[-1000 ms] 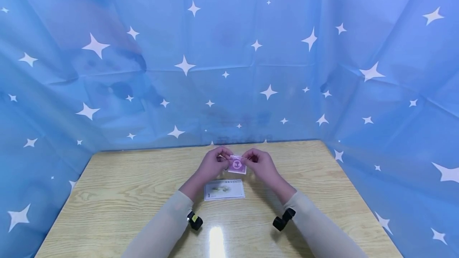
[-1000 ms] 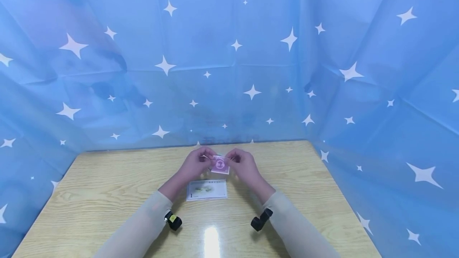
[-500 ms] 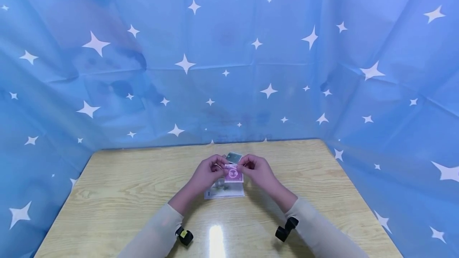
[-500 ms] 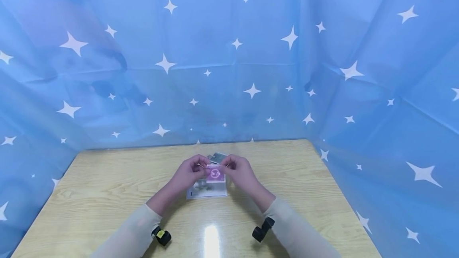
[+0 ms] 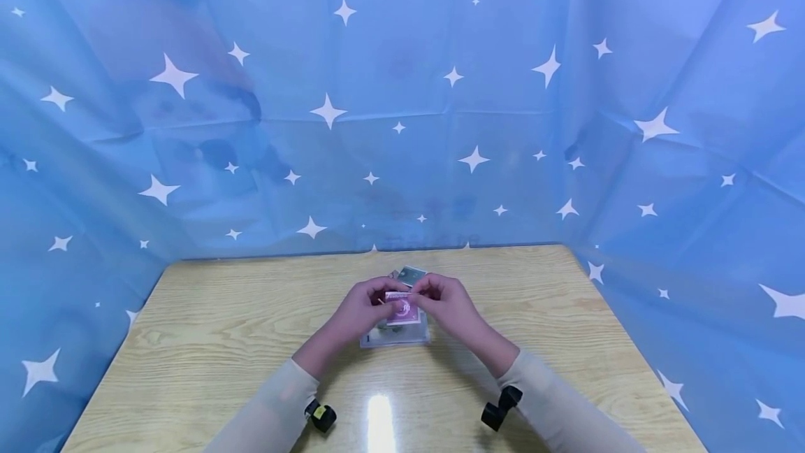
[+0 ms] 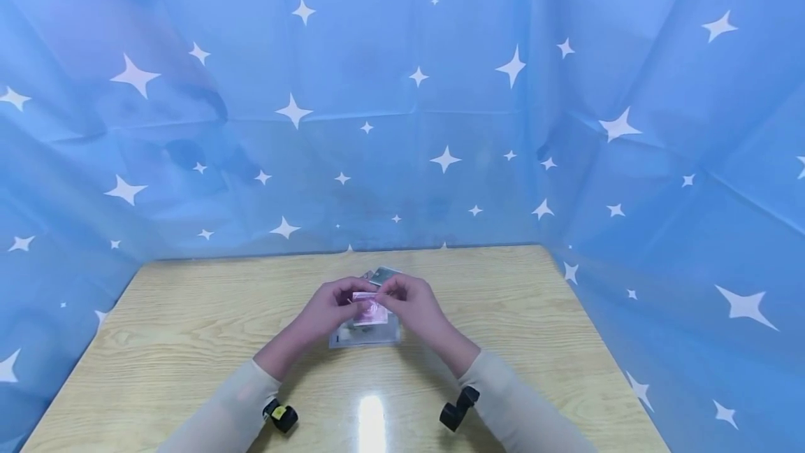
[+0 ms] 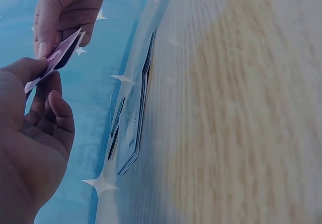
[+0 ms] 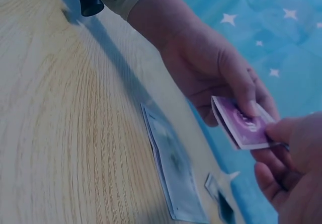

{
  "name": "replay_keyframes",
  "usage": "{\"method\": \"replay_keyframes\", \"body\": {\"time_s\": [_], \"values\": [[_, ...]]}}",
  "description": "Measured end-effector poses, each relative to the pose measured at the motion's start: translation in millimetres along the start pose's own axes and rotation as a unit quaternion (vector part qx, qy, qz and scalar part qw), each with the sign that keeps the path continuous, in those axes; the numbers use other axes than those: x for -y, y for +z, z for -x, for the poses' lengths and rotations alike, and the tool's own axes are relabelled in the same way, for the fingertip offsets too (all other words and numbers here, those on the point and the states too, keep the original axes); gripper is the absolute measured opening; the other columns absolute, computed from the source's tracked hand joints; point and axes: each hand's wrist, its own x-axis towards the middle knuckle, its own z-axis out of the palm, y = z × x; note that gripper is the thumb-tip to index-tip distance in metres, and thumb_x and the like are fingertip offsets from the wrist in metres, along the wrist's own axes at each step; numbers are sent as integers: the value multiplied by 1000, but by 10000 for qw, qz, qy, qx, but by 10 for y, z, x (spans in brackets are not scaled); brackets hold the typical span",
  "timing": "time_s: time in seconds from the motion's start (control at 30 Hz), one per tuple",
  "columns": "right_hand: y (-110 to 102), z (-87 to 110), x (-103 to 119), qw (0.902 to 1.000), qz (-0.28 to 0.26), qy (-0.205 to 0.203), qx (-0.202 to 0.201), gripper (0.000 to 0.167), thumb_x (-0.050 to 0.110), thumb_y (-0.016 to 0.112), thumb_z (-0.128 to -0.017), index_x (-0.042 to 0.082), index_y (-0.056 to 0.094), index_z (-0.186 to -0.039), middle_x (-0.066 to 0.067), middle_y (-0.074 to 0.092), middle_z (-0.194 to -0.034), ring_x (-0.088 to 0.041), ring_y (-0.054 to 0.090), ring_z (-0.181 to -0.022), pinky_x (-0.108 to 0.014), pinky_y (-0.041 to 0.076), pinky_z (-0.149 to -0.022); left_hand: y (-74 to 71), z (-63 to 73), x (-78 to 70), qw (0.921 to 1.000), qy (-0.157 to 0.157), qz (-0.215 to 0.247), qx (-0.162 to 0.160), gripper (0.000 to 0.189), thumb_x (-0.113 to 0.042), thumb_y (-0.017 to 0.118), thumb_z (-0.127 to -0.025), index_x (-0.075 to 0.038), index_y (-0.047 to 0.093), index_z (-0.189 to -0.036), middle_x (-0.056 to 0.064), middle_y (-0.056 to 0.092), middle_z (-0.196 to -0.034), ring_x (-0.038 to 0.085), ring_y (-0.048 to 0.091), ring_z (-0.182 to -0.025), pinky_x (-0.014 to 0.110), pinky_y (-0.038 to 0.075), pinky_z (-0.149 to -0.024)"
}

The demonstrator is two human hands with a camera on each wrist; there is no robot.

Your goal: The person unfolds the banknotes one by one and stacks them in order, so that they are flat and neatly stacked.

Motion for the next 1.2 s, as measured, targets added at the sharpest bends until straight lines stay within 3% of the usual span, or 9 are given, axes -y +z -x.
{"method": "replay_keyframes", "body": {"time_s": [0.2,0.53,0.7,0.83,1.03,1.2], "values": [[15,16,20,10000,-43,15,-45,12,11,77,-106,0,76,-109,-8,75,-99,-22,64,-86,-25,54,-72,-24,19,-24,9999,39,-86,-79,31,-9,77,-104,-26,78,-130,3,73,-108,20,62,-87,27,56,-71],[44,12,69,9983,236,-173,-508,6,13,81,-103,13,80,-97,-3,71,-112,-21,66,-108,-34,56,-92,-55,36,-15,9981,316,-441,-276,25,-21,79,-106,-29,80,-129,-3,73,-108,21,64,-89,31,58,-75],[28,42,87,9988,-153,-33,-462,6,12,78,-105,6,78,-104,-7,73,-104,-24,67,-95,-34,59,-83,-91,40,31,9974,470,-435,-330,24,-29,76,-108,-25,79,-132,-6,74,-119,21,67,-101,34,60,-84],[10,44,69,9976,-535,105,-433,15,14,78,-105,0,77,-109,-10,75,-102,-24,69,-94,-36,62,-84,-131,38,75,9963,559,-447,-471,25,-29,75,-109,-22,80,-132,-6,72,-126,20,67,-110,34,60,-87],[-36,67,73,9966,-620,184,-515,18,16,81,-103,0,75,-108,-12,74,-101,-26,68,-91,-41,63,-84,-190,56,90,9946,700,-502,-574,20,-27,76,-108,-21,81,-126,-8,72,-132,18,65,-127,48,57,-104],[-55,84,63,9959,-649,273,-560,16,15,81,-103,1,75,-108,-12,73,-101,-25,66,-90,-39,62,-82,-233,85,94,9937,750,-530,-639,17,-24,78,-106,-20,82,-123,-7,75,-125,19,68,-123,54,54,-109]]}}
